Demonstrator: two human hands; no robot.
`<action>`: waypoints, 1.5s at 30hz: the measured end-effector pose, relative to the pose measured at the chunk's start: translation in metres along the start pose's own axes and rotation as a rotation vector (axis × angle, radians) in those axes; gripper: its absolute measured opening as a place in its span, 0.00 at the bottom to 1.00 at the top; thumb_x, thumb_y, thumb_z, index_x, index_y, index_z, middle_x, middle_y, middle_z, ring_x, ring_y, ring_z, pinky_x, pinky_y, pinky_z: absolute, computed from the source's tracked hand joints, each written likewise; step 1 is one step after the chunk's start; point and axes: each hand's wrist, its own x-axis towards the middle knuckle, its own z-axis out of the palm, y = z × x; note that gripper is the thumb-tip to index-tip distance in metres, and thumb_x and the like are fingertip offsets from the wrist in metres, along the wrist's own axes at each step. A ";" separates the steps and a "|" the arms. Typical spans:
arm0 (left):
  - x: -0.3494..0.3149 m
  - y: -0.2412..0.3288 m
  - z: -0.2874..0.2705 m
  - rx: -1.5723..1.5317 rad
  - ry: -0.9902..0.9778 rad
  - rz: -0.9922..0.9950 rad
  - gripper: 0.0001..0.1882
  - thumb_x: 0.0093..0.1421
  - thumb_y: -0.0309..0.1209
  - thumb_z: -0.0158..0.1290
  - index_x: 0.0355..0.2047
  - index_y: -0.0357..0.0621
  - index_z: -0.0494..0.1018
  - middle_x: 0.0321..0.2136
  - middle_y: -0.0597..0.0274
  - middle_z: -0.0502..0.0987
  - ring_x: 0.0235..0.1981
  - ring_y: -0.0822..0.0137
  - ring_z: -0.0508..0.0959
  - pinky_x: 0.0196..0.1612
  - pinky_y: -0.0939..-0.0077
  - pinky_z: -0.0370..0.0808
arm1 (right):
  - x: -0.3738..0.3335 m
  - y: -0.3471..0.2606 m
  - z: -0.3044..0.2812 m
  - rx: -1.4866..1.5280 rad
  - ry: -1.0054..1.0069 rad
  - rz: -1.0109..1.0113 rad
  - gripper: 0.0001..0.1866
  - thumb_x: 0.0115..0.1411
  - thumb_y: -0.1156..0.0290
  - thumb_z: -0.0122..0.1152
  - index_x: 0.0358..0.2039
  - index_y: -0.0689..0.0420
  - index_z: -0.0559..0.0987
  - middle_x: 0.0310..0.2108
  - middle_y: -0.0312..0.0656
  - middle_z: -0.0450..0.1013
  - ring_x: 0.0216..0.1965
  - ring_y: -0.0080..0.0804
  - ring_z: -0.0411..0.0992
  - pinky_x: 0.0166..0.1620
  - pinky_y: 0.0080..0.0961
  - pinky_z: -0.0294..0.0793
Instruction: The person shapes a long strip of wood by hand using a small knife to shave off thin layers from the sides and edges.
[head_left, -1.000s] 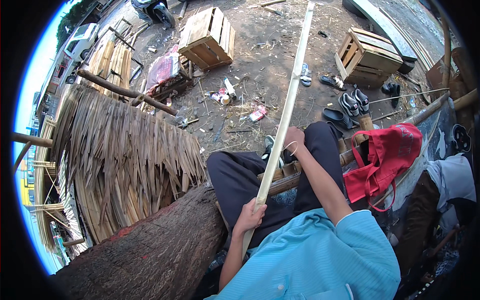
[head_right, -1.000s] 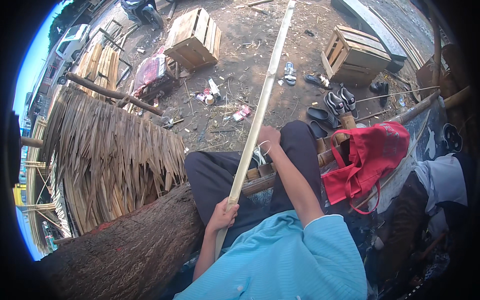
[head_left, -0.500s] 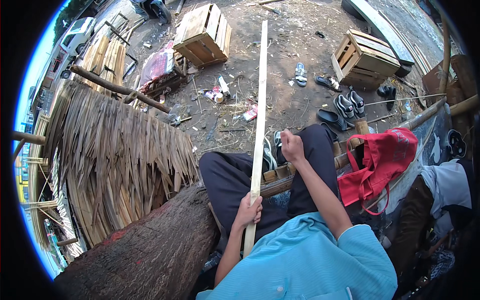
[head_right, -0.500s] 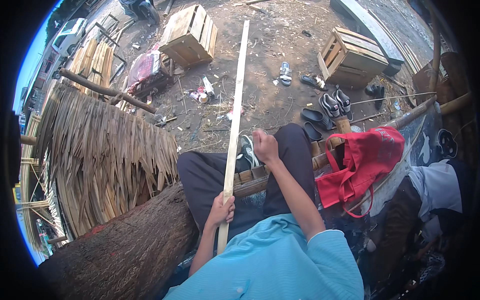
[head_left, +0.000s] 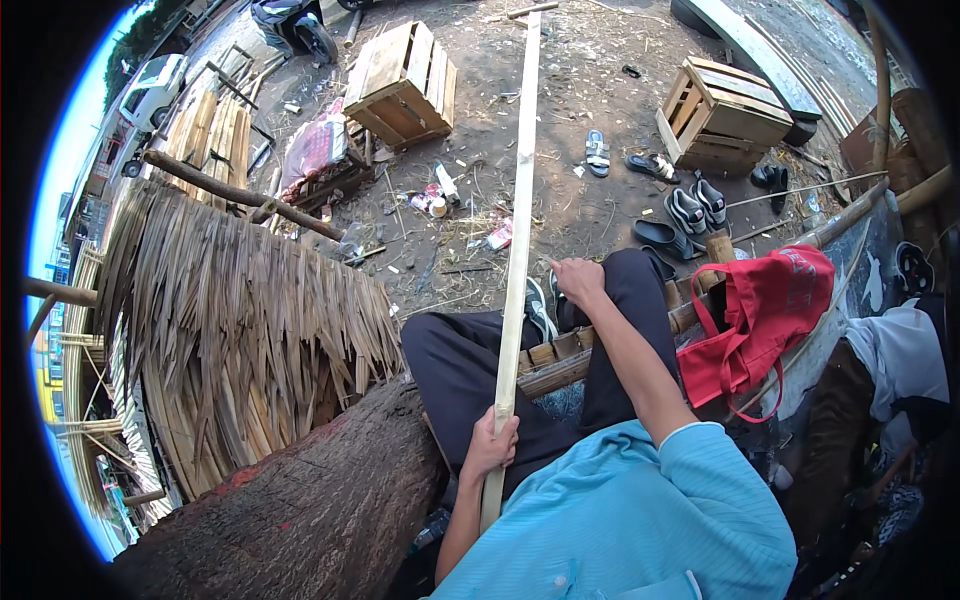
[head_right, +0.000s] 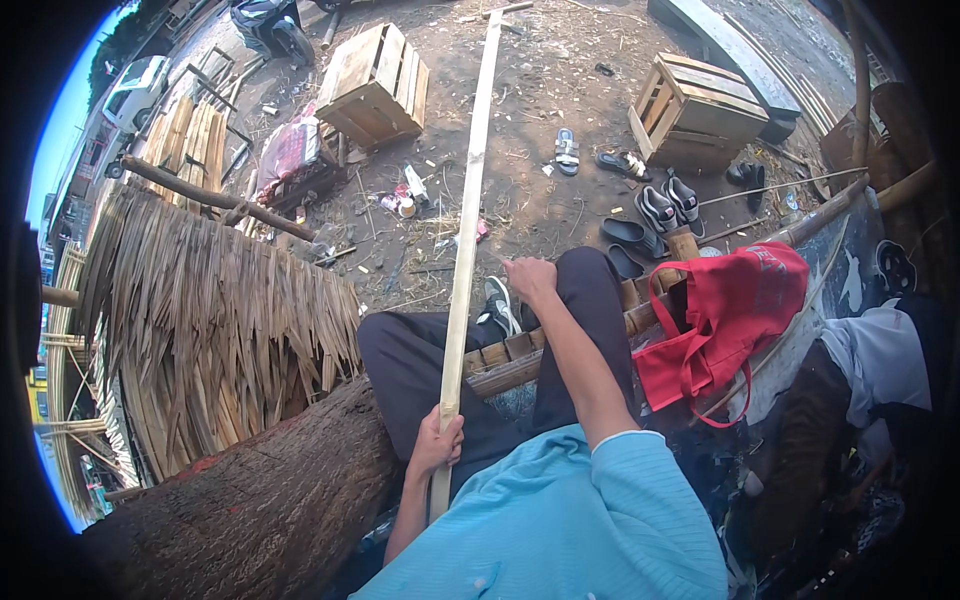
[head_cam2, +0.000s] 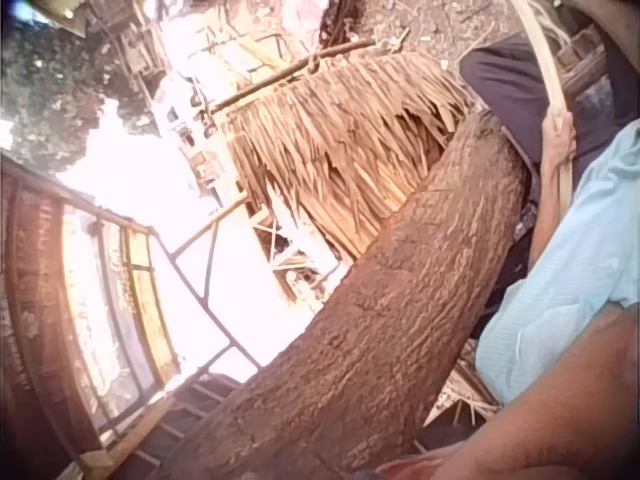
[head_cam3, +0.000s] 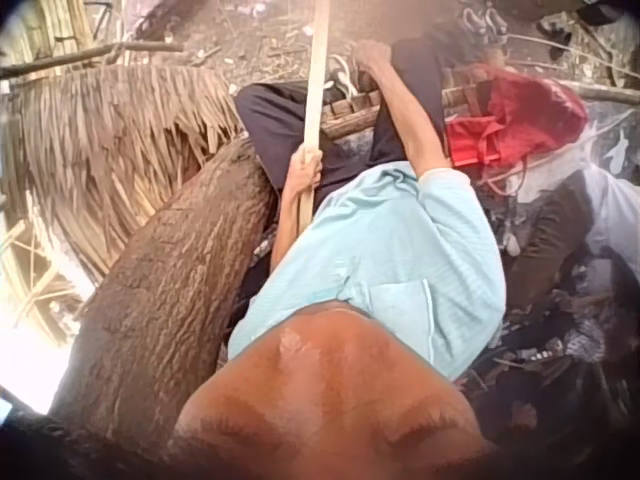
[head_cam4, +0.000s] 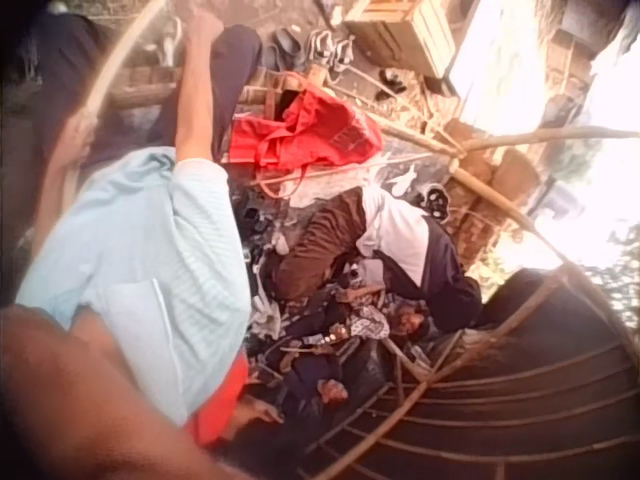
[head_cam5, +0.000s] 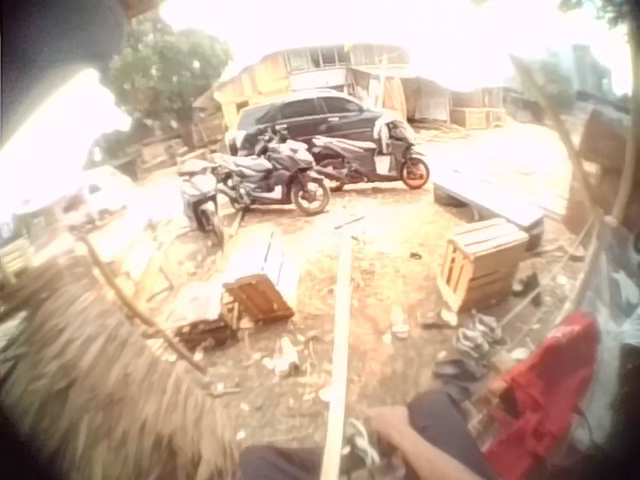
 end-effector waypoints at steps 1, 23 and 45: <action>-0.001 -0.003 0.001 -0.027 0.016 0.036 0.08 0.63 0.30 0.48 0.41 0.44 0.64 0.13 0.73 0.59 0.08 0.82 0.58 0.09 0.84 0.56 | 0.001 -0.004 -0.003 0.025 -0.016 0.024 0.27 0.63 0.50 0.38 0.32 0.60 0.78 0.26 0.54 0.76 0.30 0.51 0.76 0.33 0.44 0.74; 0.024 0.000 0.008 0.054 0.026 0.012 0.07 0.64 0.31 0.45 0.37 0.44 0.61 0.15 0.70 0.61 0.08 0.80 0.60 0.08 0.82 0.58 | -0.070 -0.024 -0.012 0.076 -0.037 -0.670 0.24 0.62 0.48 0.42 0.22 0.55 0.71 0.13 0.47 0.70 0.17 0.46 0.71 0.20 0.40 0.67; 0.009 -0.006 0.009 0.000 0.011 0.051 0.08 0.63 0.32 0.47 0.37 0.42 0.64 0.14 0.71 0.62 0.08 0.81 0.60 0.09 0.82 0.59 | -0.038 -0.010 -0.017 0.537 0.276 0.111 0.25 0.65 0.52 0.36 0.28 0.60 0.73 0.24 0.59 0.71 0.31 0.61 0.71 0.34 0.50 0.68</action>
